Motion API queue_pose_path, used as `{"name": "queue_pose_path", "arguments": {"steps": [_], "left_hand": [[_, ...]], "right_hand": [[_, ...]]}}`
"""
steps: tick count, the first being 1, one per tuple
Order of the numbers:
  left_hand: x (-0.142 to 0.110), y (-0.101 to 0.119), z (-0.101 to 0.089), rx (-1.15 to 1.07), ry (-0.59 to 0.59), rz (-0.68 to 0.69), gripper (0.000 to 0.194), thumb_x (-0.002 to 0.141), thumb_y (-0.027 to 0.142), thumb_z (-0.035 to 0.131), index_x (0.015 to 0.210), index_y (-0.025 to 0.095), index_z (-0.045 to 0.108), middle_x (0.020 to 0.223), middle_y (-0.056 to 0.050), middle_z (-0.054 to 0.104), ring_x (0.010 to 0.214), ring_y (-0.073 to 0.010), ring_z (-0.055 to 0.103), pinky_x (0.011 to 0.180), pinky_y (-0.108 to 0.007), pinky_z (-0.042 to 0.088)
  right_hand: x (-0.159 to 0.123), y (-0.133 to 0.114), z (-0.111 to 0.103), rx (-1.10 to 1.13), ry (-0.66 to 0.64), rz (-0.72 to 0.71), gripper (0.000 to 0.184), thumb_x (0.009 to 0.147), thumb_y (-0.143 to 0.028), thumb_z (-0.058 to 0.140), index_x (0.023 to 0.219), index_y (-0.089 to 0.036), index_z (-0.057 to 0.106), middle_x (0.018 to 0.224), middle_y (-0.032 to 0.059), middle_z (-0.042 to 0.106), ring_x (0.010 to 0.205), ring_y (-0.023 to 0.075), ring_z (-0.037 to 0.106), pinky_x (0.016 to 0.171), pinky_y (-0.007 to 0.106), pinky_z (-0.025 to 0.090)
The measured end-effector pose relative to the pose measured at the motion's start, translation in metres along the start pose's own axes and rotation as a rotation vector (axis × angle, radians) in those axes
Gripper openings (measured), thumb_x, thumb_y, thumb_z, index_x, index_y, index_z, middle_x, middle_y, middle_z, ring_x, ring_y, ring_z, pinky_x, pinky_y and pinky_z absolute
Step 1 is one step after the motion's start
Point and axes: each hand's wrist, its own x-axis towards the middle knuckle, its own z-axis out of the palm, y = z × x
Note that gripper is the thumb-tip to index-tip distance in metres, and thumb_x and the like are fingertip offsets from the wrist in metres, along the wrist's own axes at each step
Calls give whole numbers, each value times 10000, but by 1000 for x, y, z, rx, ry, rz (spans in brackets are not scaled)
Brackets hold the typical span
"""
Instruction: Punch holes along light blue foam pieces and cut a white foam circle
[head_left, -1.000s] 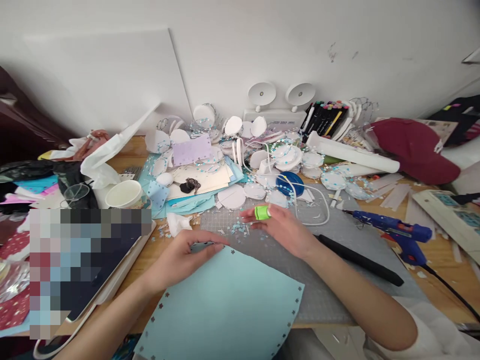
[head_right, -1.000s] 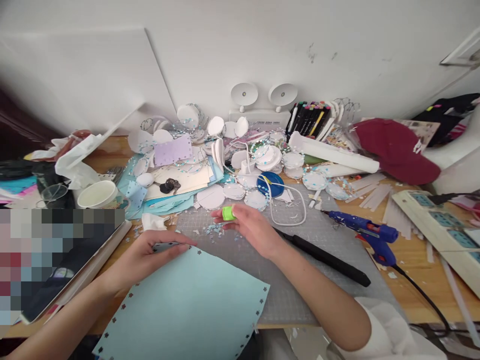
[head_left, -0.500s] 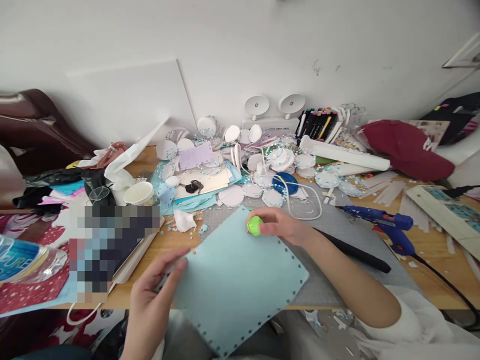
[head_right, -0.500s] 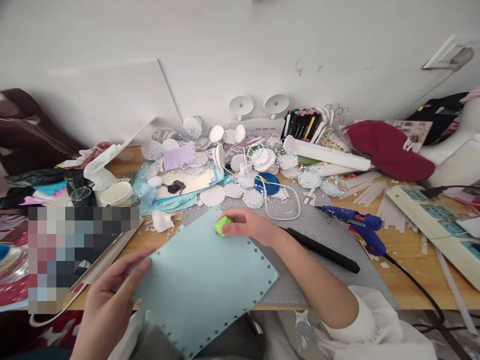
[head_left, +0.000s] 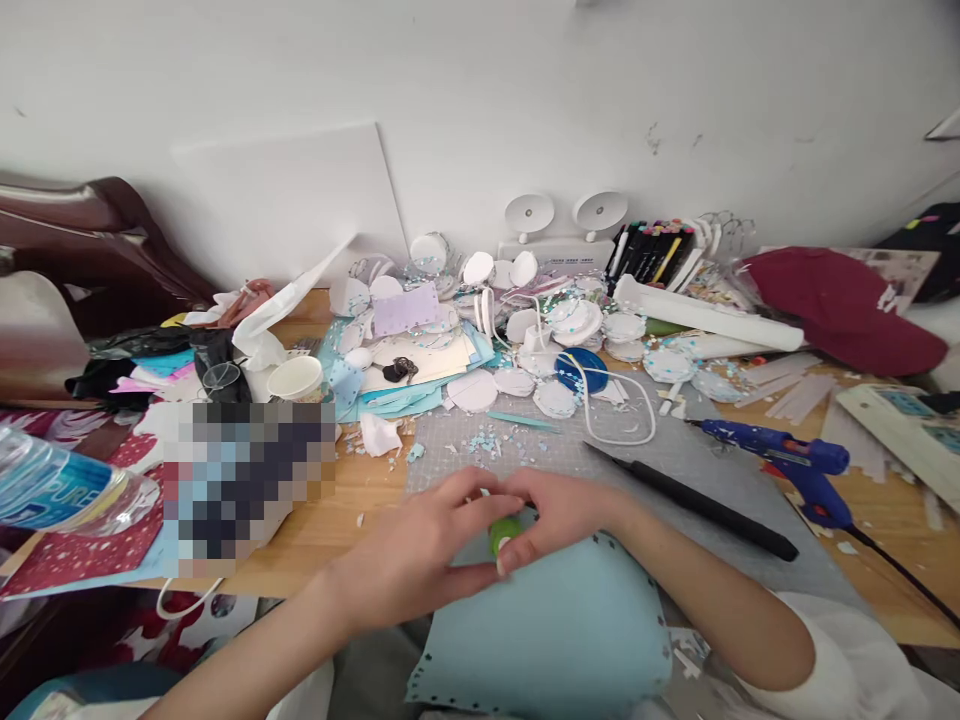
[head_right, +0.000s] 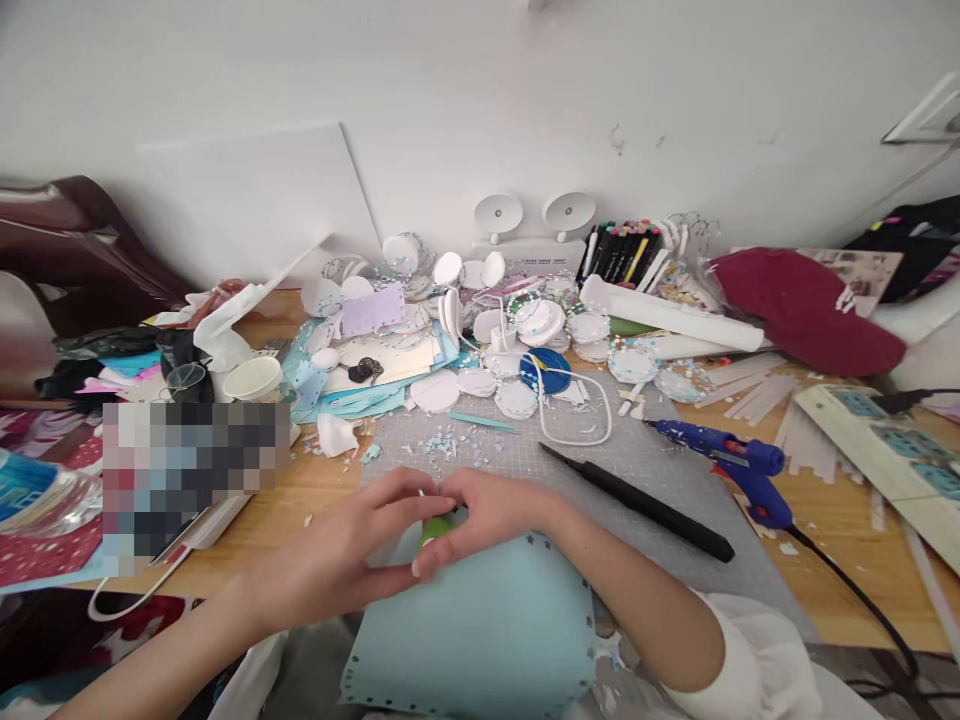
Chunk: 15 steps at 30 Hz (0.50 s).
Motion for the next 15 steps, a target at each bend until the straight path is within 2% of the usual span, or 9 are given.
{"name": "queue_pose_path", "arguments": {"steps": [3, 6, 8, 10, 13, 15], "left_hand": [[11, -8, 8, -2, -41, 40, 303, 917, 254, 486, 1215, 209, 515, 1205, -112, 505, 1054, -206, 548, 898, -330, 471], [13, -19, 3, -137, 58, 54, 266, 896, 229, 526, 1160, 200, 510, 1175, -103, 513, 1086, -206, 513, 931, -332, 433], [14, -29, -4, -340, 191, -10, 252, 867, 233, 579, 1107, 202, 509, 1083, -74, 537, 1019, -186, 525, 895, -316, 435], [18, -42, -11, -590, 288, -107, 226, 847, 246, 615, 1045, 205, 513, 982, -42, 540, 926, -161, 532, 813, -284, 448], [27, -63, -16, -890, 294, -194, 290, 796, 225, 680, 1042, 218, 527, 965, -20, 535, 831, -128, 530, 717, -243, 445], [31, -75, -14, -1000, 268, -254, 309, 775, 205, 701, 1050, 221, 560, 961, -12, 542, 761, -103, 527, 674, -221, 437]], "right_hand": [[1, 6, -1, 19, 24, 30, 387, 698, -539, 688, 768, -161, 643, 698, -33, 546, 680, 129, 500, 610, 233, 386], [-2, 3, -4, 38, 94, -22, 376, 727, -527, 671, 822, -166, 635, 766, -21, 557, 744, 147, 515, 654, 244, 401], [-5, -2, -5, 47, 162, -62, 349, 749, -447, 681, 972, -185, 620, 887, -3, 578, 800, 154, 521, 693, 252, 414], [-7, -5, -3, 122, 203, -53, 463, 771, -341, 678, 1188, -224, 515, 952, 8, 579, 804, 148, 532, 694, 255, 426], [-6, -4, 0, 357, 204, 20, 684, 771, -246, 679, 1344, -265, 306, 935, 4, 599, 794, 145, 573, 679, 262, 453], [-3, -2, 1, 467, 226, 60, 682, 752, -240, 704, 1312, -256, 314, 945, 9, 611, 815, 150, 589, 683, 264, 459]]}}
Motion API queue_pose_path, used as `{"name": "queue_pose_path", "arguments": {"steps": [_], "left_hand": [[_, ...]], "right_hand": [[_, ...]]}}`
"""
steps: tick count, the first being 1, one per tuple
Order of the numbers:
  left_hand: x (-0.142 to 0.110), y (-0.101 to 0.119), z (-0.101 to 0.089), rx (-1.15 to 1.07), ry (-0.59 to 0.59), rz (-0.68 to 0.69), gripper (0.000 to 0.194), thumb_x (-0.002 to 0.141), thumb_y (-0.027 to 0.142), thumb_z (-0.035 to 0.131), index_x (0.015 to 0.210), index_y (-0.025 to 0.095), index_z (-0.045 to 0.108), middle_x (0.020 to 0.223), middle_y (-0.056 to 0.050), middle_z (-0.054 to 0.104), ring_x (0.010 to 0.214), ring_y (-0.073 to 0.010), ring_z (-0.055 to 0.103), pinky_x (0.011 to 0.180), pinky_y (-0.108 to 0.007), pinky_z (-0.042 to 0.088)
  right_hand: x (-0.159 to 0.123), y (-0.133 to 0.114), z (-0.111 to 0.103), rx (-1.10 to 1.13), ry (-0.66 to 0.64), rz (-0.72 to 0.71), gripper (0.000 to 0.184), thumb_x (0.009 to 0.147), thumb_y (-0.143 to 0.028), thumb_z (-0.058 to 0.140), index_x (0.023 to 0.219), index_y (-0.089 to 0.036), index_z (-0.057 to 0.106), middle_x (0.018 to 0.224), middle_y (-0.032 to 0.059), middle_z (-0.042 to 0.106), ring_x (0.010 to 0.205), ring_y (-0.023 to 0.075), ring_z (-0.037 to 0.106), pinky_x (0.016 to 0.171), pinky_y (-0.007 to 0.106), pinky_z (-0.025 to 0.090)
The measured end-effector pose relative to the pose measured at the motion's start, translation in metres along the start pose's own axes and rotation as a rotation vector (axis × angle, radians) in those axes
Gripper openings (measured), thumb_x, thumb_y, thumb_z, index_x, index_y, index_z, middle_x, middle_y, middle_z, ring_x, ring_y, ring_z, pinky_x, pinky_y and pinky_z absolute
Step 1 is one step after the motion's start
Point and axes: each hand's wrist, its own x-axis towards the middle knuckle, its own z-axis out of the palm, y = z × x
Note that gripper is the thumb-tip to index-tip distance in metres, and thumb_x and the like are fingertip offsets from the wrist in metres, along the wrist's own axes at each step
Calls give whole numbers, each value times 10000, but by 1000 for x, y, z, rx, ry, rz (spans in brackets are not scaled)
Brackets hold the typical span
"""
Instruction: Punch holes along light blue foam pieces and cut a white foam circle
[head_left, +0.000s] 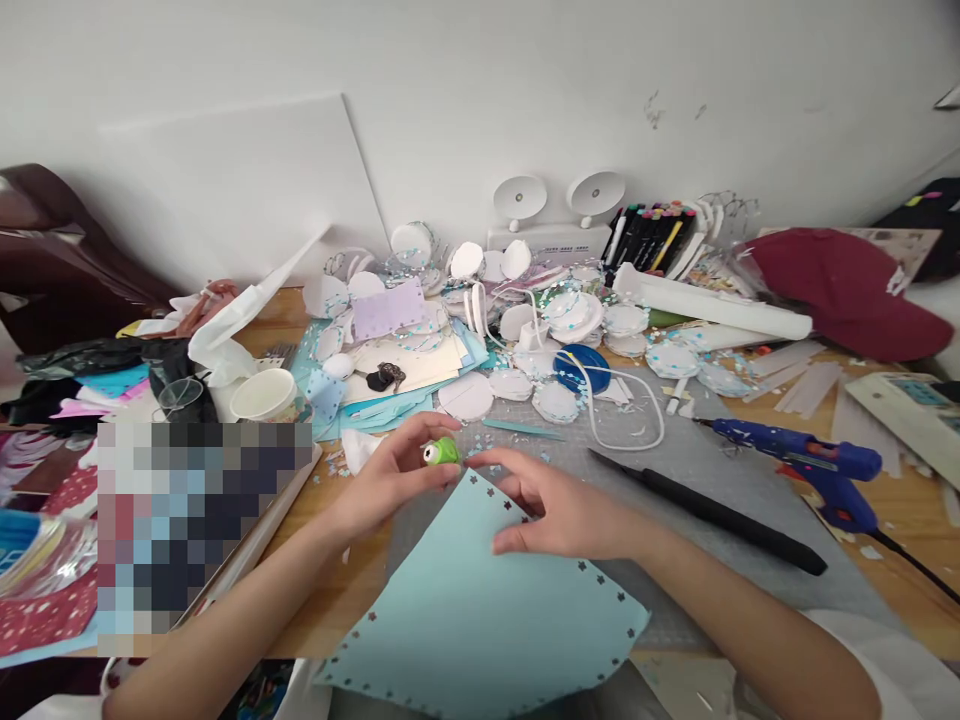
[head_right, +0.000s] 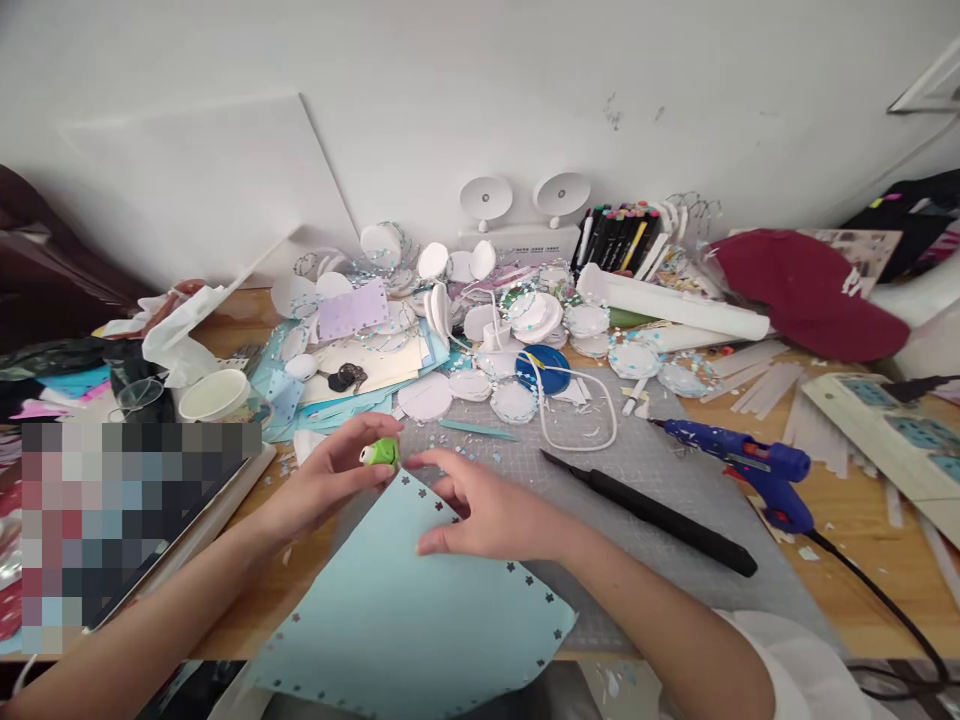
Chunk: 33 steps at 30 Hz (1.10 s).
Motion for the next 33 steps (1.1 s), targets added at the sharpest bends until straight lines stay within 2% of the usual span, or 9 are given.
{"name": "queue_pose_path", "arguments": {"steps": [1, 3, 4, 5, 7, 10, 15, 22, 33], "left_hand": [[2, -4, -2, -44, 8, -38, 287, 777, 203, 700, 1039, 216, 583, 925, -6, 548, 728, -91, 521, 656, -208, 430], [5, -12, -6, -147, 19, -107, 233, 795, 217, 684, 1019, 198, 624, 850, -2, 555, 717, -86, 525, 650, -189, 421], [5, -15, -7, -207, 16, -136, 232, 807, 234, 672, 1031, 187, 637, 838, -9, 562, 749, -96, 537, 671, -189, 426], [5, -17, -8, -266, 11, -159, 249, 820, 257, 655, 1055, 175, 644, 856, -24, 574, 793, -111, 549, 703, -196, 436], [3, -18, -10, -351, 2, -193, 292, 844, 296, 619, 1097, 153, 650, 941, -58, 590, 895, -150, 560, 785, -231, 453], [0, -14, -12, -357, -15, -198, 298, 841, 285, 626, 1112, 165, 647, 979, -57, 593, 958, -168, 546, 864, -273, 447], [-6, -10, -12, -217, -103, -168, 281, 795, 250, 692, 1066, 204, 633, 912, -5, 581, 830, -107, 523, 747, -210, 425], [-3, -16, -8, -209, -110, -117, 269, 756, 190, 727, 1011, 191, 643, 902, 0, 593, 843, -102, 519, 762, -207, 415], [-3, -19, -6, -278, -120, -145, 289, 715, 193, 759, 991, 188, 671, 874, -1, 620, 796, -103, 540, 726, -203, 430]], "right_hand": [[2, 1, 0, 7, 29, 7, 578, 753, -258, 706, 1237, -233, 391, 914, 2, 606, 795, 144, 583, 668, 252, 450], [6, 1, -1, -62, 101, 4, 255, 793, -325, 662, 950, -184, 520, 752, -34, 532, 676, 106, 516, 589, 214, 392], [7, 1, -1, -112, 138, 3, 217, 827, -361, 614, 801, -173, 510, 676, -50, 459, 616, 88, 454, 546, 204, 348], [8, 0, -1, -155, 172, 3, 290, 860, -392, 559, 696, -172, 468, 629, -59, 384, 576, 78, 389, 513, 204, 303], [9, -1, -1, -202, 221, 13, 386, 895, -430, 483, 617, -181, 385, 596, -63, 287, 544, 74, 303, 480, 213, 240], [9, -1, 2, -227, 263, 33, 412, 902, -446, 456, 602, -188, 341, 590, -62, 257, 532, 75, 275, 469, 221, 212], [10, 1, 6, -273, 310, 34, 410, 895, -421, 462, 580, -189, 339, 578, -58, 270, 521, 78, 277, 467, 226, 212], [7, 1, 6, -325, 301, 50, 386, 894, -412, 458, 591, -187, 380, 575, -54, 285, 527, 85, 296, 474, 229, 220], [5, -5, 5, -322, 244, 74, 368, 891, -419, 454, 611, -182, 426, 590, -46, 322, 548, 94, 312, 489, 234, 232]]}}
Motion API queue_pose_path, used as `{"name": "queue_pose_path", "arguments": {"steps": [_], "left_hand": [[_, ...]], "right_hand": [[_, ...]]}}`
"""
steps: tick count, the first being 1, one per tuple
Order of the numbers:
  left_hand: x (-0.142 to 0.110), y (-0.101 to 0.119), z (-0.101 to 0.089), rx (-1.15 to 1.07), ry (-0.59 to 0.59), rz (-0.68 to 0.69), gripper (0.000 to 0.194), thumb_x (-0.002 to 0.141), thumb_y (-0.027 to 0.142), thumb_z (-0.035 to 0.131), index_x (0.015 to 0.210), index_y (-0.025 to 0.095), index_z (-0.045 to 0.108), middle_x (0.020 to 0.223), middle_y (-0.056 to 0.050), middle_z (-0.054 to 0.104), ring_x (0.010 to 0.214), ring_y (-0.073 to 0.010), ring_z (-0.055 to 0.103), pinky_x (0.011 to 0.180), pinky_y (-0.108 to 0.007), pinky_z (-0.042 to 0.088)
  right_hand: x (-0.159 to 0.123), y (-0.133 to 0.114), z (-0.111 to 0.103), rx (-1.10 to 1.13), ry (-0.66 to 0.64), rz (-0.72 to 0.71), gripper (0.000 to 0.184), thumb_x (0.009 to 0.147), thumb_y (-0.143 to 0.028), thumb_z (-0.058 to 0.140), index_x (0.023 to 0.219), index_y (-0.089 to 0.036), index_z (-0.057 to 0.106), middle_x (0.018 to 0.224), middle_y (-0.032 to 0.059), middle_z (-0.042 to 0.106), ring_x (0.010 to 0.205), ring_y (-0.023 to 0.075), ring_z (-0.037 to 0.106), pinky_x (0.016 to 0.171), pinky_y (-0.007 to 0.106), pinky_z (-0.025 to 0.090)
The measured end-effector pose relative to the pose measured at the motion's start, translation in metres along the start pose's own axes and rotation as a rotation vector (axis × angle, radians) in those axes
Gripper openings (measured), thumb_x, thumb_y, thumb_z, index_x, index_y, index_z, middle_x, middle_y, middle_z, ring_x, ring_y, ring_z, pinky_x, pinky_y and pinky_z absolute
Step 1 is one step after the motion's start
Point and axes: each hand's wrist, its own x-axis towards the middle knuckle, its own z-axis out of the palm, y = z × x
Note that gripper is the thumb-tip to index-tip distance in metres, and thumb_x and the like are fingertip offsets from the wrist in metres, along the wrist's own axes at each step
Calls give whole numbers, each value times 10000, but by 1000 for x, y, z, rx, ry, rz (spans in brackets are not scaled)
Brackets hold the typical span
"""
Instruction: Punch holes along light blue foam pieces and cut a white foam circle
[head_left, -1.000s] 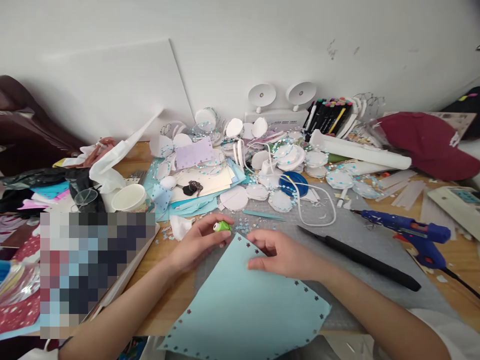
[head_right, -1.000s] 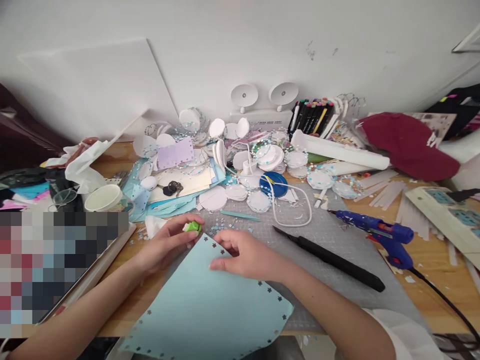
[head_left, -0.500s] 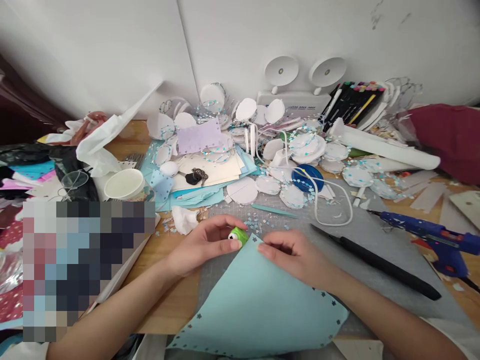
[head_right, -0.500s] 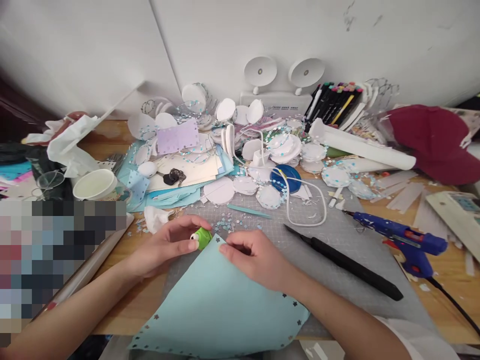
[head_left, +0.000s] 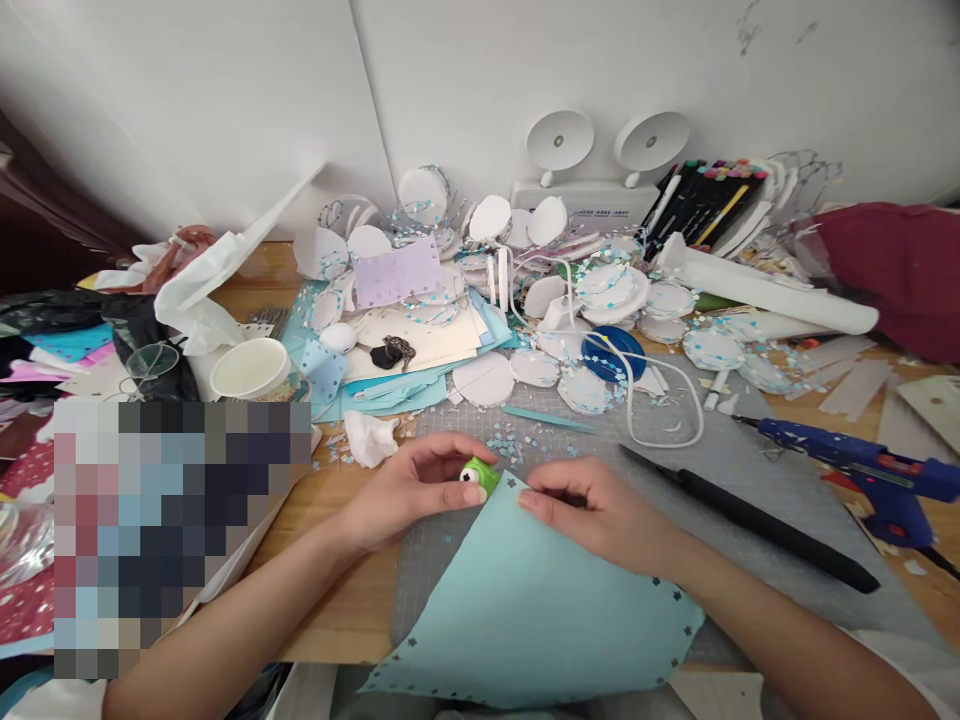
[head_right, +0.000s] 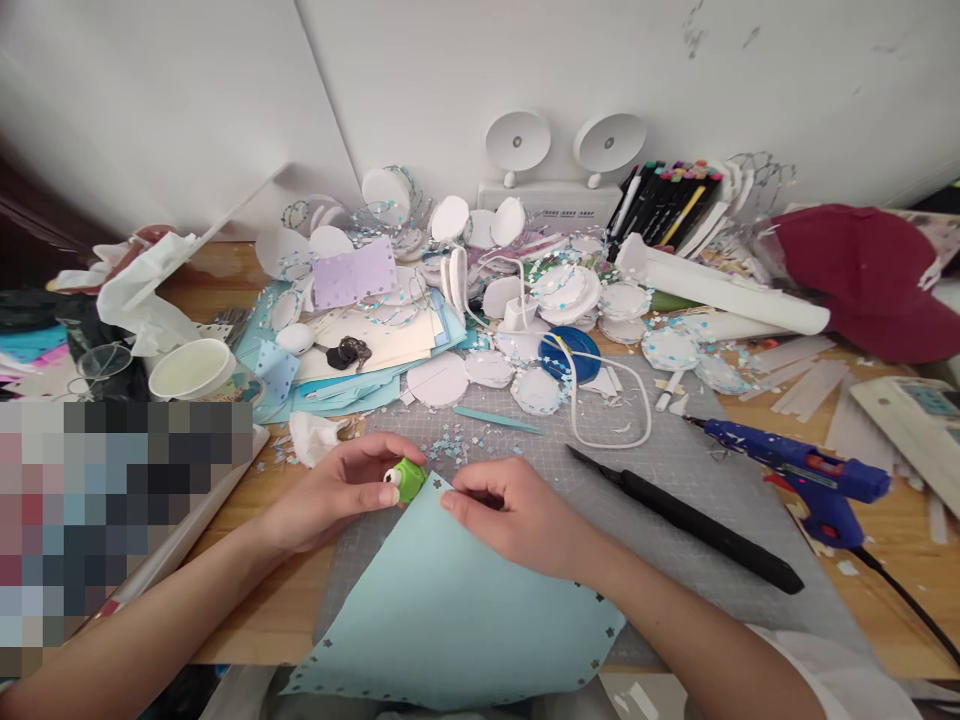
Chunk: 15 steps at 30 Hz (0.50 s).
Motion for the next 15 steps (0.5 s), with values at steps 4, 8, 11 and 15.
{"name": "queue_pose_path", "arguments": {"steps": [4, 8, 11, 15], "left_hand": [[-1, 3, 2, -41, 36, -56, 271, 768, 268, 714, 1018, 167, 689, 857, -28, 633, 782, -122, 559, 720, -228, 459], [-2, 5, 4, -44, 51, -59, 251, 782, 253, 697, 1014, 158, 695, 840, -30, 635, 775, -125, 568, 716, -238, 472], [-2, 4, 4, -21, 47, -30, 228, 777, 232, 703, 995, 168, 687, 835, -20, 632, 766, -122, 570, 706, -243, 480], [-1, 2, 3, -9, 40, -17, 221, 775, 227, 707, 986, 168, 676, 832, -17, 626, 761, -121, 569, 696, -244, 488]], "right_hand": [[0, -2, -1, -17, -14, -11, 371, 894, -403, 450, 597, -185, 400, 593, -43, 325, 551, 95, 312, 495, 239, 232], [-1, -3, -1, -13, -16, -15, 373, 894, -392, 453, 590, -186, 386, 586, -47, 313, 549, 93, 308, 495, 240, 228], [-1, -2, -1, 10, -22, -17, 379, 895, -394, 456, 588, -185, 383, 577, -51, 301, 534, 90, 295, 485, 241, 216], [-1, -2, -1, 14, -20, -18, 377, 896, -393, 456, 590, -182, 395, 579, -49, 308, 538, 89, 297, 485, 239, 218]]}}
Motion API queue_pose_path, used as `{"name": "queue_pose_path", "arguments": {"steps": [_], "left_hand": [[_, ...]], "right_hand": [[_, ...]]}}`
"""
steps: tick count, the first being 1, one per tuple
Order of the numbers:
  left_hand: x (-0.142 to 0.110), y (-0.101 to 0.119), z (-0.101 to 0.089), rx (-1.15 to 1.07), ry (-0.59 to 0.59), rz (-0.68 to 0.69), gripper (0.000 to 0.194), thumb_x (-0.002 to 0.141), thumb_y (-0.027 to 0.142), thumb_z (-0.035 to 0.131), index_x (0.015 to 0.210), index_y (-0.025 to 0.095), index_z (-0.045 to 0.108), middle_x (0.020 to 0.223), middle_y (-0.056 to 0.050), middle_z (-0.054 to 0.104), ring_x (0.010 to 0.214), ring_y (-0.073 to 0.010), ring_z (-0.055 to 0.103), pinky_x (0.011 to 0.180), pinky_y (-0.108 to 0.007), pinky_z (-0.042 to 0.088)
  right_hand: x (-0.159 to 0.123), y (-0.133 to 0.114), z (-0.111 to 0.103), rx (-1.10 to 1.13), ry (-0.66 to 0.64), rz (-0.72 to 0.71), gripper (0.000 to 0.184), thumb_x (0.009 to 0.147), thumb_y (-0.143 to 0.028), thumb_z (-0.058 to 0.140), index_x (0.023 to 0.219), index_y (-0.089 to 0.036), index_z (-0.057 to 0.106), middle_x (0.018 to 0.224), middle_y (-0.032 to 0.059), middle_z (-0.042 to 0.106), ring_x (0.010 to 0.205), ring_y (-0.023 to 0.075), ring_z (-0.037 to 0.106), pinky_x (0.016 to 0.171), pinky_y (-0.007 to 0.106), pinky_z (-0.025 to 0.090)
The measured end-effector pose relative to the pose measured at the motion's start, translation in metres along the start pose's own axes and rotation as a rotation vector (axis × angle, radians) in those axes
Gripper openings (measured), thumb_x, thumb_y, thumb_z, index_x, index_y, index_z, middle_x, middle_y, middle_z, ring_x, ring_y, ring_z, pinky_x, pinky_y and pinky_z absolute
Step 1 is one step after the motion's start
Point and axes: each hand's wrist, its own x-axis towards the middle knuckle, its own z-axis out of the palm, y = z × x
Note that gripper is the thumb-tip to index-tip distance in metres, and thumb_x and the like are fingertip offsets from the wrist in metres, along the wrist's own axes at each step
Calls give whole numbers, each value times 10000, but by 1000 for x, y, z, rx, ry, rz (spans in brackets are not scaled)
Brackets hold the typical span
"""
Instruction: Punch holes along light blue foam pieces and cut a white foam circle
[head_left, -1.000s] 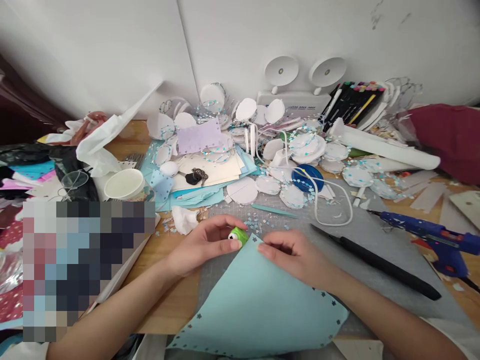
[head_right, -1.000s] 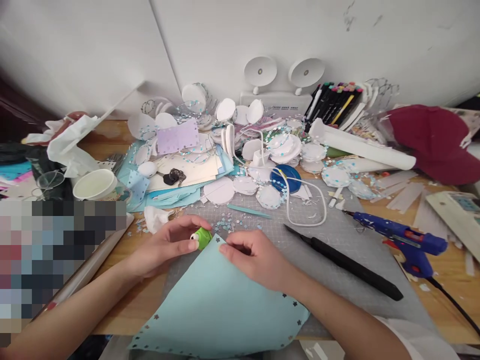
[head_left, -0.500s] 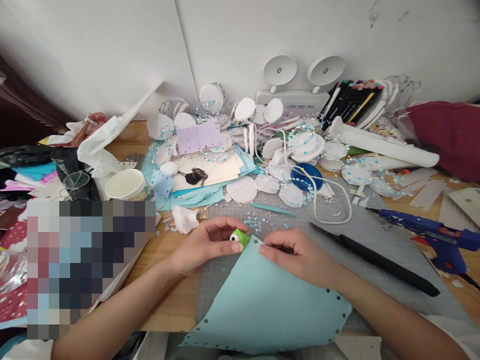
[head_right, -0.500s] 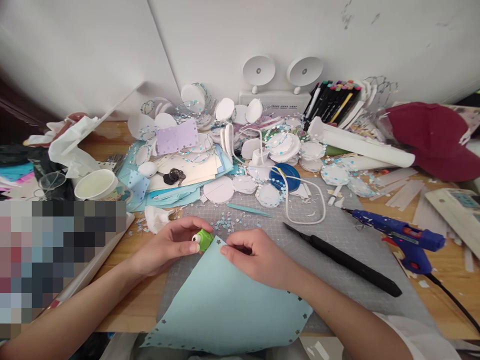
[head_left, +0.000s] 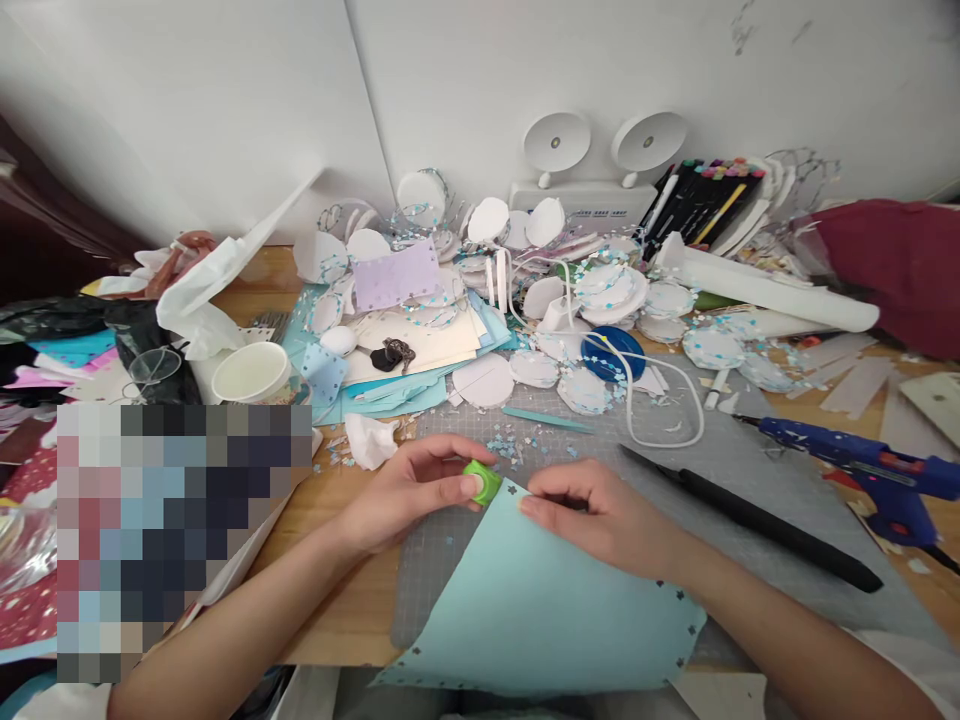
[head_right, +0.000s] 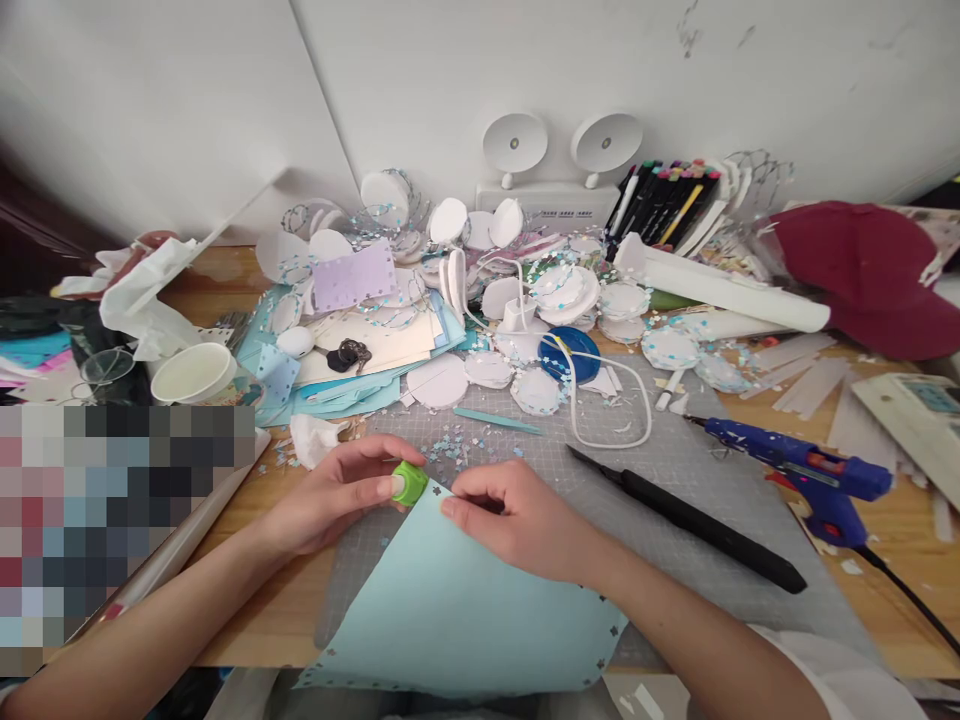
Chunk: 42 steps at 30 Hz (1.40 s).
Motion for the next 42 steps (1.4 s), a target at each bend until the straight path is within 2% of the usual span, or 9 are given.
{"name": "queue_pose_path", "arguments": {"steps": [16, 27, 31, 34, 37, 42], "left_hand": [[1, -2, -3, 11, -9, 16, 296, 728, 240, 750, 997, 175, 646, 829, -15, 624, 744, -118, 557, 690, -233, 456], [0, -2, -2, 10, -30, 12, 258, 752, 239, 729, 981, 161, 639, 828, -15, 605, 744, -110, 545, 677, -224, 442], [1, -4, -2, 32, -58, -9, 351, 686, 205, 779, 1001, 176, 626, 880, -18, 596, 810, -129, 547, 723, -238, 433], [1, -5, 0, 65, -51, -44, 402, 640, 183, 806, 992, 191, 611, 865, -5, 598, 811, -134, 547, 727, -249, 430], [1, -5, 1, 110, -38, -59, 356, 640, 189, 802, 936, 183, 604, 830, 1, 602, 780, -133, 547, 712, -254, 434], [-3, -4, 2, 285, -54, -27, 271, 676, 217, 774, 876, 171, 598, 793, 9, 575, 746, -120, 523, 706, -243, 431]], "right_hand": [[0, -1, 1, -45, -1, 10, 361, 882, -392, 452, 590, -182, 418, 584, -36, 337, 555, 100, 330, 497, 236, 247], [1, 1, 1, -33, -19, 3, 374, 890, -397, 448, 586, -185, 402, 582, -41, 324, 549, 98, 324, 493, 235, 241], [1, 2, 2, -116, 7, -2, 352, 900, -382, 443, 607, -187, 439, 579, -38, 352, 552, 103, 345, 495, 237, 248], [1, 5, 4, -238, 45, -68, 352, 920, -360, 424, 612, -190, 419, 577, -41, 356, 556, 102, 345, 515, 240, 253], [1, 7, 6, -336, 79, -153, 349, 936, -337, 410, 619, -192, 388, 574, -45, 361, 553, 99, 341, 529, 243, 246], [1, 8, 5, -371, 133, -220, 336, 948, -319, 398, 638, -199, 353, 576, -45, 367, 544, 101, 344, 538, 244, 250]]}}
